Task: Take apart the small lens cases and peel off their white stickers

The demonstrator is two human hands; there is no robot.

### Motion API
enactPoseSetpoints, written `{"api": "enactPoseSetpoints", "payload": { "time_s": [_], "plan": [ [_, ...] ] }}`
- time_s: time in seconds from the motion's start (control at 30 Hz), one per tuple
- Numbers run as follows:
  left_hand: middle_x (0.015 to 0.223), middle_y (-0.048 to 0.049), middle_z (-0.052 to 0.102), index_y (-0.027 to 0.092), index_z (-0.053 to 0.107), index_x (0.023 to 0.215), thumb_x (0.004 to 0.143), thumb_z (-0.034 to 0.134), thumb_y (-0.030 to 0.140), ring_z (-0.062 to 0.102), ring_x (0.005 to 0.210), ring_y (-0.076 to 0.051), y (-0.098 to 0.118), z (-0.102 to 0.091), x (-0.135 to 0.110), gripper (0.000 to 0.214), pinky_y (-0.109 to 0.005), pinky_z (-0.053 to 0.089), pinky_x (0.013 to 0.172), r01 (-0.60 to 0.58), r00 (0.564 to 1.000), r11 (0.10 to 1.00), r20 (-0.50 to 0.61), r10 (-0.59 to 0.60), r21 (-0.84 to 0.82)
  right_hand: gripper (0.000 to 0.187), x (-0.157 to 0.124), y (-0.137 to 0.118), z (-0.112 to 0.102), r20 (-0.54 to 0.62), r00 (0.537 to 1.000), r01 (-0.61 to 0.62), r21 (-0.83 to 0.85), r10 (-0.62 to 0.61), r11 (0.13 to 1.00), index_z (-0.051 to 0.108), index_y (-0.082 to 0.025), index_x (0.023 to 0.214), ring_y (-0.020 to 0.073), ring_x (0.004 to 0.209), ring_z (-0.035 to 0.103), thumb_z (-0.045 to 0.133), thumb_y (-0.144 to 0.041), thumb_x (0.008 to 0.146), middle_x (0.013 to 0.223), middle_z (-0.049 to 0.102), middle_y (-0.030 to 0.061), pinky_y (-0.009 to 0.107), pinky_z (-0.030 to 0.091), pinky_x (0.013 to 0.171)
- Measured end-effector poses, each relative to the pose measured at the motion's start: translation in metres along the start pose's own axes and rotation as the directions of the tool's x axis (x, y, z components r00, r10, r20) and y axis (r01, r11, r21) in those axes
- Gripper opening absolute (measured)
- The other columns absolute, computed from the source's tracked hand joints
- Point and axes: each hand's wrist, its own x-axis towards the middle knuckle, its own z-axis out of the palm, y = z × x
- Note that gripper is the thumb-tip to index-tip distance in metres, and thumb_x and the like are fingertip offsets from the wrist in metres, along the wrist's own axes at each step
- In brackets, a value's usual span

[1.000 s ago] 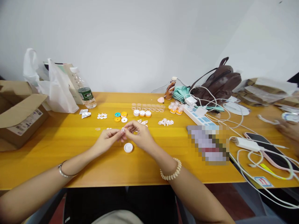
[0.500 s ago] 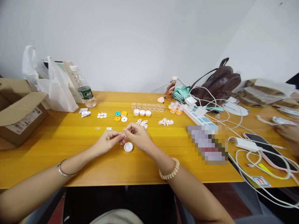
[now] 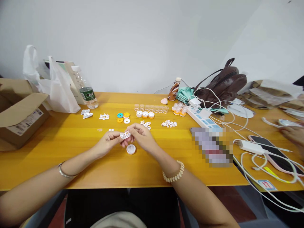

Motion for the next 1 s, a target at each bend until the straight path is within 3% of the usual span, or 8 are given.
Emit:
{"api": "enactPoseSetpoints", "payload": {
  "time_s": [0.3, 0.47, 0.63, 0.77, 0.9, 1.0],
  "plan": [
    [0.074, -0.0049, 0.065, 0.013, 0.065, 0.081, 0.08, 0.057, 0.043, 0.057, 0.064, -0.011, -0.003, -0.001, 0.002, 0.032, -0.023, 0.045, 0.064, -0.049, 0.999, 0.998, 0.021, 0.05, -0.045, 0.043, 0.001, 0.002, -0.002, 0.027, 0.999, 0.02, 0.02, -0.02, 1.0, 0.059, -0.016, 0.075, 0.0096, 0.053, 0.051, 0.041, -0.055, 0.084, 0.057, 0.054, -0.0007, 0.023, 0.042, 0.052],
    [0.069, -0.0045, 0.064, 0.012, 0.065, 0.076, 0.079, 0.057, 0.046, 0.057, 0.064, -0.012, -0.002, -0.001, 0.002, 0.035, -0.023, 0.045, 0.063, -0.051, 0.999, 0.999, 0.009, 0.051, 0.017, 0.03, -0.001, -0.001, 0.001, 0.096, 0.995, 0.036, -0.036, -0.032, 0.999, 0.054, -0.019, 0.083, 0.0097, 0.054, 0.055, 0.06, -0.047, 0.076, 0.061, 0.058, -0.003, 0.023, 0.044, 0.054],
    [0.064, -0.0042, 0.063, 0.012, 0.063, 0.069, 0.077, 0.058, 0.046, 0.055, 0.059, -0.012, 0.002, -0.003, 0.001, 0.035, -0.023, 0.045, 0.061, 0.006, 1.0, 0.997, -0.014, -0.005, 0.081, 0.017, -0.003, 0.002, 0.001, 0.088, 0.988, 0.142, -0.249, -0.123, 0.958, 0.054, -0.019, 0.081, 0.0105, 0.06, 0.056, 0.055, -0.036, 0.082, 0.066, 0.06, -0.001, 0.024, 0.043, 0.058],
    [0.062, -0.0038, 0.062, 0.012, 0.061, 0.065, 0.076, 0.058, 0.044, 0.054, 0.057, -0.011, 0.005, -0.001, 0.001, 0.034, -0.023, 0.044, 0.06, 0.0, 0.998, 0.995, -0.057, 0.006, 0.098, 0.015, 0.002, 0.001, -0.011, -0.025, 0.971, 0.206, -0.42, -0.238, 0.884, 0.059, -0.019, 0.081, 0.0113, 0.063, 0.053, 0.056, -0.034, 0.081, 0.07, 0.059, 0.0002, 0.025, 0.043, 0.061],
    [0.062, -0.0031, 0.061, 0.012, 0.061, 0.067, 0.077, 0.057, 0.041, 0.052, 0.058, -0.011, 0.001, 0.001, 0.004, 0.031, -0.023, 0.044, 0.06, 0.013, 0.993, 0.995, -0.116, -0.002, 0.098, 0.022, 0.017, 0.004, -0.041, -0.285, 0.927, 0.123, -0.378, -0.242, 0.918, 0.063, -0.018, 0.087, 0.0118, 0.062, 0.053, 0.055, -0.038, 0.08, 0.076, 0.062, 0.0018, 0.025, 0.044, 0.06],
    [0.062, -0.0021, 0.059, 0.012, 0.06, 0.067, 0.079, 0.055, 0.04, 0.051, 0.057, -0.01, -0.003, 0.0, 0.006, 0.031, -0.022, 0.043, 0.059, 0.004, 0.991, 0.993, -0.134, 0.011, 0.116, 0.024, 0.029, 0.018, -0.063, -0.342, 0.911, 0.03, -0.507, -0.233, 0.861, 0.067, -0.017, 0.085, 0.014, 0.065, 0.054, 0.055, -0.037, 0.078, 0.076, 0.064, 0.0029, 0.028, 0.044, 0.063]
  ]
}}
